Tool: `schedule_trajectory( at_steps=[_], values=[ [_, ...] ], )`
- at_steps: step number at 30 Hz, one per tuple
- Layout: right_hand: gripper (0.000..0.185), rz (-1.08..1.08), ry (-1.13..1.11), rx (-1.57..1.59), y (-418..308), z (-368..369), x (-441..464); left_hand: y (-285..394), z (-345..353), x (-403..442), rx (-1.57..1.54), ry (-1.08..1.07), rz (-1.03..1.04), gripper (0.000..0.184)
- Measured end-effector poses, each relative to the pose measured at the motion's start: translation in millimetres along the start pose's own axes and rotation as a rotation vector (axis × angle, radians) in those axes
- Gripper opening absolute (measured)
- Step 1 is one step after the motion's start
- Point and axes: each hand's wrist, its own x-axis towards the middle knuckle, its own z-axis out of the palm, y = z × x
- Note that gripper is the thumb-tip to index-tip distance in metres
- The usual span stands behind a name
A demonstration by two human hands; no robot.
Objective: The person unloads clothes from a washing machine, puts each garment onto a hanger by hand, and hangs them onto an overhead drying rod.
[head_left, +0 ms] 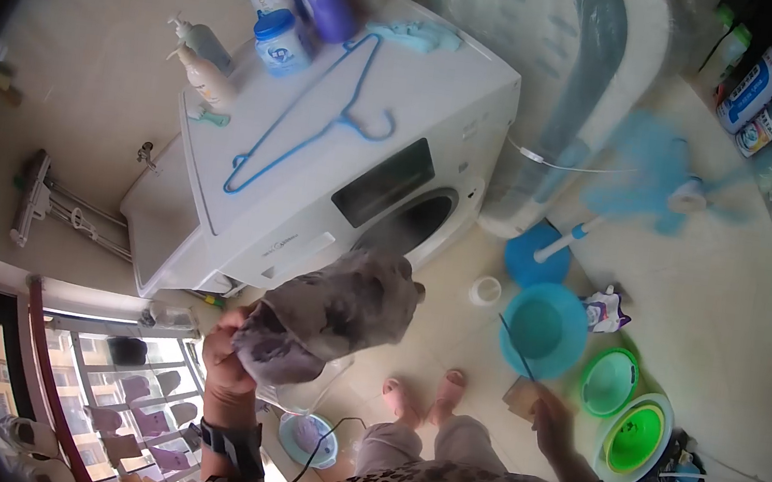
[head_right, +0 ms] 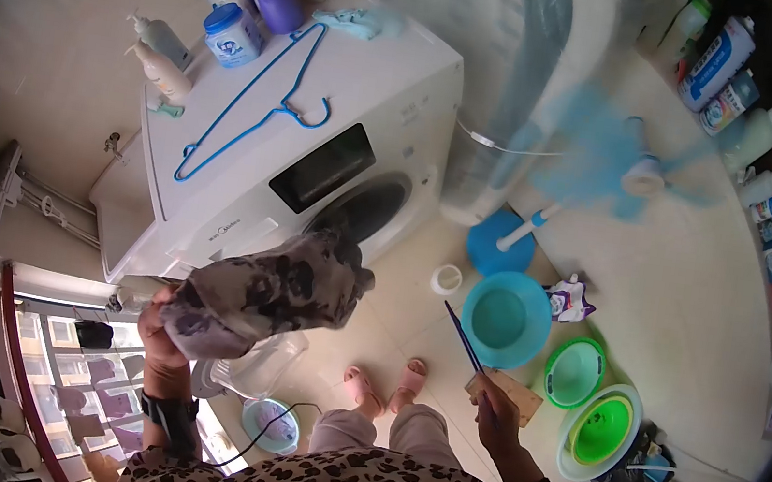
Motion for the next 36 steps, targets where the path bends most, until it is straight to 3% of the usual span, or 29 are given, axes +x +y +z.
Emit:
schedule_trajectory(
  at_steps=[2, 8, 11, 12, 14, 15, 16, 17, 19, 22, 23, 24, 26, 28, 29, 30, 31, 32, 34, 36],
  values=[
    [0.037, -0.140, 0.029, -0.005, -4, 8, 8, 24, 1, -24, -0.130, -0.097, 0.127, 0.012],
    [0.041, -0.494, 0.087, -0.155, -48, 56, 23, 122, 14, -96, -0.070, -0.242, 0.412, 0.021],
    [0.053, -0.356, -0.016, -0.088, -106, 106, 19, 180, 26, -150, 0.020, -0.309, 0.515, 0.027],
    [0.047, -0.508, -0.047, -0.168, -105, 123, 21, 200, 32, -164, 0.053, -0.333, 0.550, 0.029],
    [0.035, -0.585, -0.112, -0.113, -90, 164, 14, 240, 41, -186, 0.115, -0.382, 0.611, 0.032],
    [0.021, -0.534, -0.201, 0.028, -112, 157, 3, 261, 44, -196, 0.150, -0.401, 0.638, 0.034],
    [0.019, -0.402, -0.272, 0.315, -126, 149, -7, 278, 48, -205, 0.185, -0.420, 0.663, 0.036],
    [0.017, -0.261, -0.343, 0.596, -139, 141, -15, 289, 50, -213, 0.218, -0.431, 0.680, 0.038],
    [0.025, -0.086, -0.499, 0.832, -165, 106, -23, 301, 50, -224, 0.285, -0.446, 0.702, 0.041],
    [0.036, 0.104, -0.603, 1.121, -217, 56, -37, 277, 33, -221, 0.379, -0.515, 0.589, 0.047],
    [0.039, 0.078, -0.608, 1.144, -235, 46, -43, 256, 27, -217, 0.408, -0.600, 0.542, 0.046],
    [0.042, 0.049, -0.625, 1.165, -256, 38, -46, 231, -2, -221, 0.342, -0.409, 0.516, 0.045],
    [0.045, -0.139, -0.739, 1.139, -297, 29, -52, 169, 14, -222, 0.383, 0.007, 0.500, 0.029],
    [0.043, -0.205, -0.745, 1.133, -326, 29, -55, 127, 3, -229, 0.460, 0.120, 0.344, 0.018],
    [0.042, -0.222, -0.785, 1.141, -341, 27, -56, 110, -13, -232, 0.678, 0.029, 0.202, 0.020],
    [0.041, -0.240, -0.826, 1.148, -356, 23, -58, 78, -5, -235, 0.593, -0.048, 0.423, 0.020],
    [0.039, -0.282, -0.859, 1.166, -371, 18, -61, 78, 15, -246, 1.163, 0.025, 0.216, 0.022],
    [0.038, -0.311, -0.886, 1.185, -380, 14, -58, 73, 40, -256, 1.535, 0.100, 0.346, 0.026],
    [0.037, -0.323, -0.889, 1.230, -400, 11, -66, 64, 52, -264, 1.517, 0.154, 0.344, 0.025],
    [0.037, -0.337, -0.923, 1.185, -407, 7, -64, 60, 76, -283, 1.142, 0.035, 0.276, 0.029]
  ],
)
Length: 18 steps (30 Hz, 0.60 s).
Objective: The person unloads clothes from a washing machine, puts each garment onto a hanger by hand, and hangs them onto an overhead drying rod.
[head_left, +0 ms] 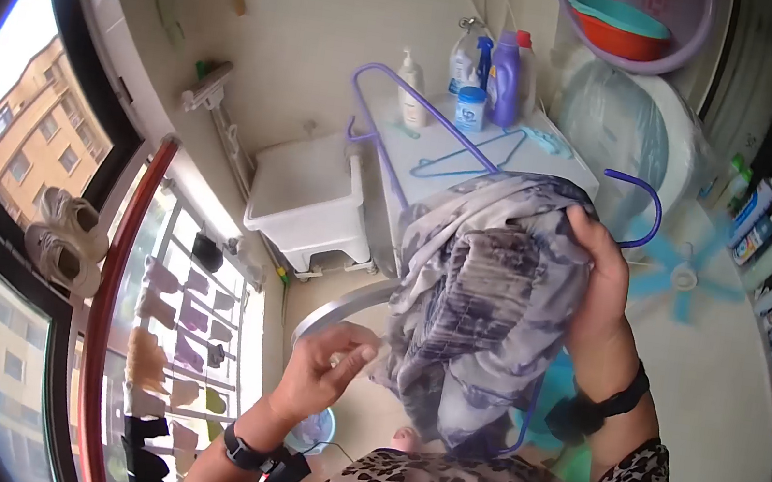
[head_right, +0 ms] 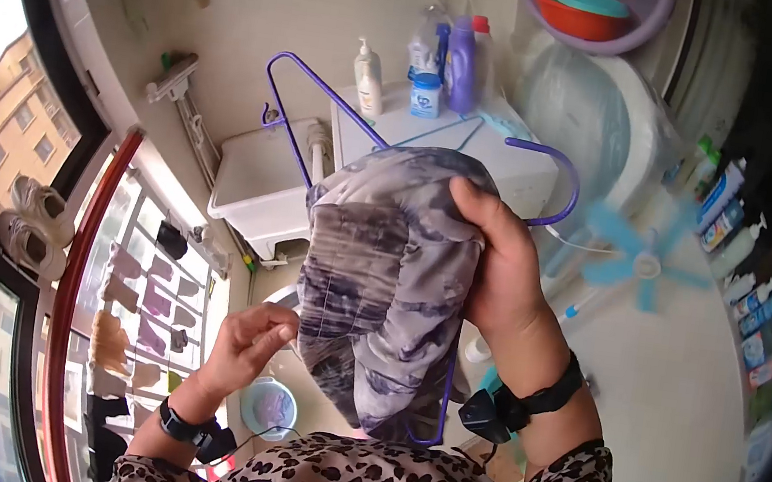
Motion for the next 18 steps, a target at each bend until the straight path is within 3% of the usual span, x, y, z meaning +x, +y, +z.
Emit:
schedule_trajectory(
  at_steps=[1, 5, 6, 8, 10, 13, 14, 15, 17, 18],
  values=[
    [0.037, 0.020, -0.032, -0.015, -5, 2, -2, 28, 22, -12, -0.444, -0.025, 0.097, 0.034],
    [0.036, 0.018, 0.024, -0.092, -3, 0, -24, 63, 61, -10, 0.126, 0.103, 0.318, 0.031],
    [0.036, 0.021, 0.023, -0.100, -5, -3, -30, 72, 64, -15, -0.131, 0.025, 0.083, 0.026],
    [0.036, 0.028, 0.032, -0.106, -12, -11, -41, 71, 61, -22, -0.673, -0.098, -0.136, 0.022],
    [0.035, 0.046, 0.050, -0.108, -23, -21, -47, 73, 47, -25, -0.809, -0.308, -0.063, 0.029],
    [0.033, 0.184, 0.001, -0.113, -26, -39, -49, 110, 52, -25, -0.689, -0.612, -0.009, 0.036],
    [0.033, 0.222, -0.007, -0.129, -22, -45, -49, 118, 61, -25, -0.660, -0.624, -0.037, 0.034],
    [0.031, 0.235, -0.023, -0.184, -15, -49, -48, 125, 72, -26, -0.785, -0.490, -0.031, 0.037],
    [0.039, 0.145, 0.000, -0.712, 1, -64, -47, 150, 87, -19, -1.014, -0.179, 0.035, 0.042],
    [0.039, 0.252, -0.024, -0.898, -3, -75, -48, 165, 84, -8, -1.117, 0.000, 0.096, 0.044]
  ],
)
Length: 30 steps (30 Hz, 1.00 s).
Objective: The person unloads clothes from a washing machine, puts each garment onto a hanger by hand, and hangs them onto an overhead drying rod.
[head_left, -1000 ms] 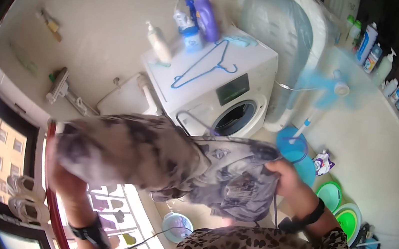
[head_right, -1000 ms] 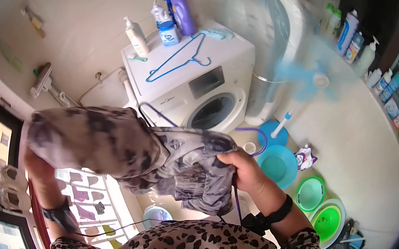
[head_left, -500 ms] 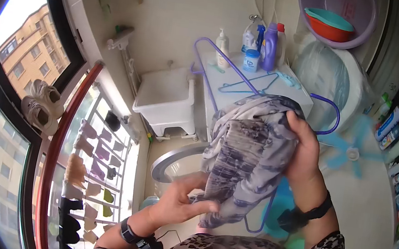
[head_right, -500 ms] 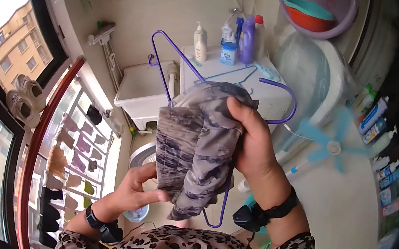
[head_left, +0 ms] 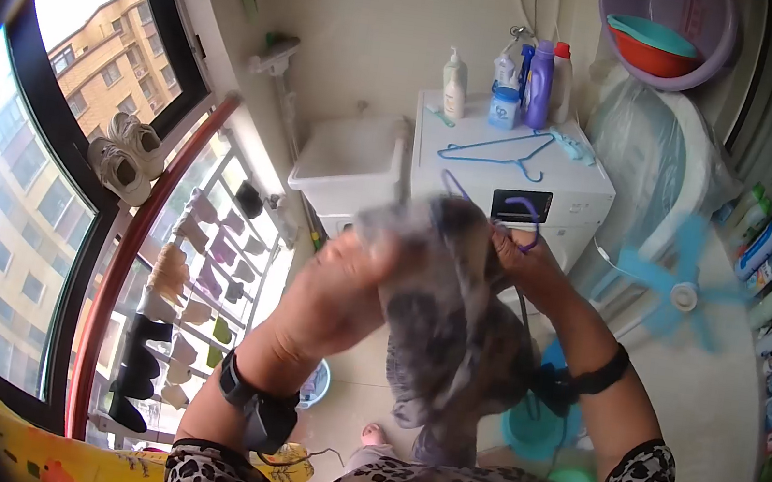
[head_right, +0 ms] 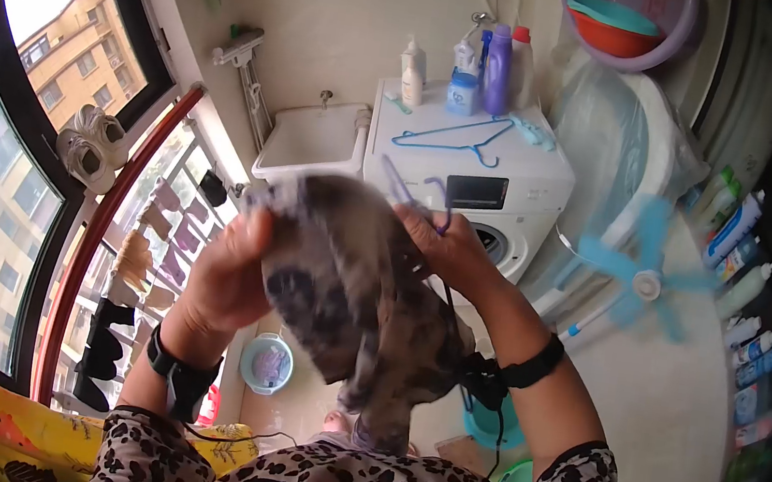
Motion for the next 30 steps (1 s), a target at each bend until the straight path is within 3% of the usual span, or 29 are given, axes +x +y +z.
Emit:
schedule_trajectory(
  at_steps=[1, 4, 7, 12, 13, 16, 18, 20, 21, 22, 24, 27, 28, 30],
  values=[
    [0.040, 0.082, -0.062, -0.194, 6, -9, -1, 9, -1, 7, 0.011, 0.013, 0.051, 0.042],
    [0.046, -0.019, 0.365, -0.217, 10, -17, -22, 31, -12, 19, 0.051, 0.028, 0.169, 0.029],
    [0.040, -0.406, 0.405, -0.030, 14, 0, -40, 31, -1, 24, 0.163, 0.063, 0.256, 0.029],
    [0.043, -0.755, 0.482, -0.644, 20, 60, -35, 17, 24, 25, 0.288, 0.093, 0.292, 0.026],
    [0.033, -0.663, 0.462, -0.694, 37, 62, -26, 20, 25, 21, 0.321, 0.119, 0.316, 0.028],
    [0.020, -0.704, 0.655, -0.633, 55, 51, -15, 39, 16, 0, 0.434, 0.175, 0.387, 0.038],
    [0.015, -0.632, 0.676, -0.408, 33, 27, -13, 51, -14, -13, 0.693, 0.315, 0.474, 0.035],
    [0.016, -0.680, 0.790, -0.446, -2, 7, -11, 56, -63, -33, 1.099, 0.534, 0.331, 0.028],
    [0.017, -0.702, 0.768, -0.367, -18, 4, -7, 45, -91, -40, 1.191, 0.441, 0.430, 0.024],
    [0.018, -0.723, 0.749, -0.289, -32, 2, -4, 46, -85, -48, 1.602, 0.533, 0.267, 0.021],
    [0.019, -0.804, 0.694, -0.361, -61, 8, 3, 32, -98, -64, 2.006, 0.240, 0.165, 0.020],
    [0.023, -0.920, 0.623, -0.478, -88, 29, 12, 5, -81, -76, 1.923, 0.260, -0.203, 0.017],
    [0.023, -0.995, 0.596, -0.480, -92, 37, 15, -8, -91, -79, 2.055, 0.183, -0.188, 0.017],
    [0.025, -0.966, 0.575, -0.431, -97, 47, 13, -22, -88, -83, 2.021, 0.238, -0.179, 0.017]
  ],
)
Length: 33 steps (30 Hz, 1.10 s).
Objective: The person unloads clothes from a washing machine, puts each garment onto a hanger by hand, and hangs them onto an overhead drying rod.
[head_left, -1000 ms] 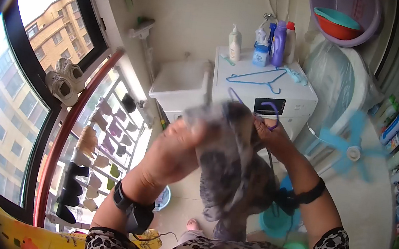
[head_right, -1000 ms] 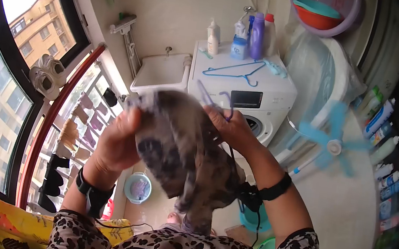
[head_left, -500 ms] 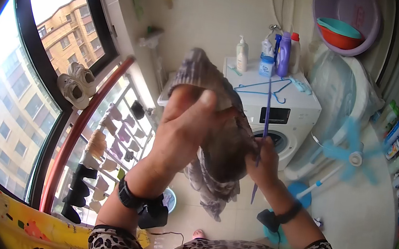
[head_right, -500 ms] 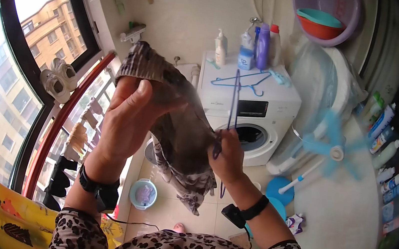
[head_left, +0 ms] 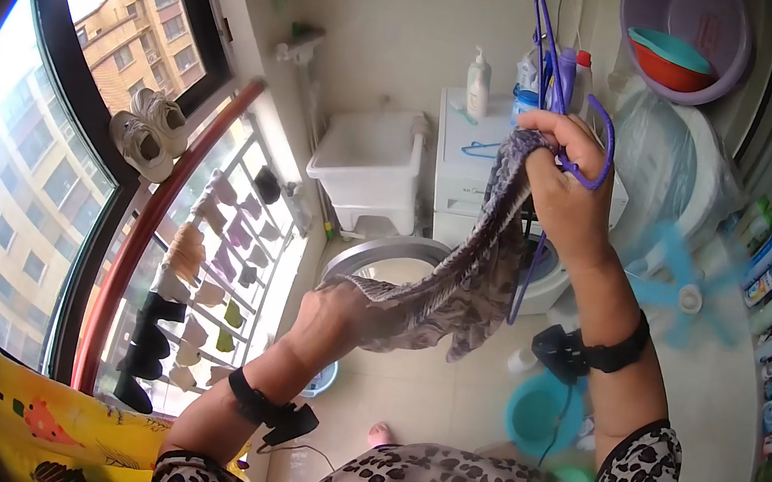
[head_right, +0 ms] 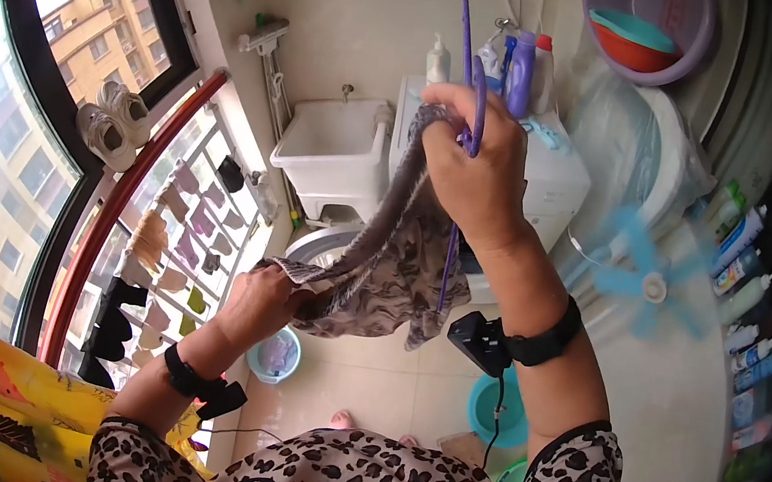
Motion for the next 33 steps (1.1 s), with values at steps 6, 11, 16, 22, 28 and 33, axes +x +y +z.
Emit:
schedule_trajectory(
  at_steps=[6, 11, 16, 22, 28, 33],
  values=[
    [0.028, 0.072, 0.062, 0.089, -21, -7, 1, -15, 25, -3, -0.210, 0.584, -0.016, 0.040],
    [0.028, 0.065, 0.112, 0.112, -39, -4, -2, -2, 68, 3, -0.678, -0.267, -0.263, 0.051],
    [0.030, 0.046, 0.109, 0.073, -37, -25, -5, -31, 121, 15, -1.287, -0.123, -0.417, 0.026],
    [0.033, 0.174, -0.006, -0.146, -9, -64, -53, -64, -10, 33, -2.037, 0.138, -0.181, 0.024],
    [0.028, 0.401, -0.157, -0.029, 16, -64, -123, -27, -101, 43, -1.742, 0.418, 0.047, 0.026],
    [0.029, 0.440, -0.468, 0.039, 15, -55, -152, -20, -136, 83, -0.837, 0.498, -0.095, 0.020]
  ],
)
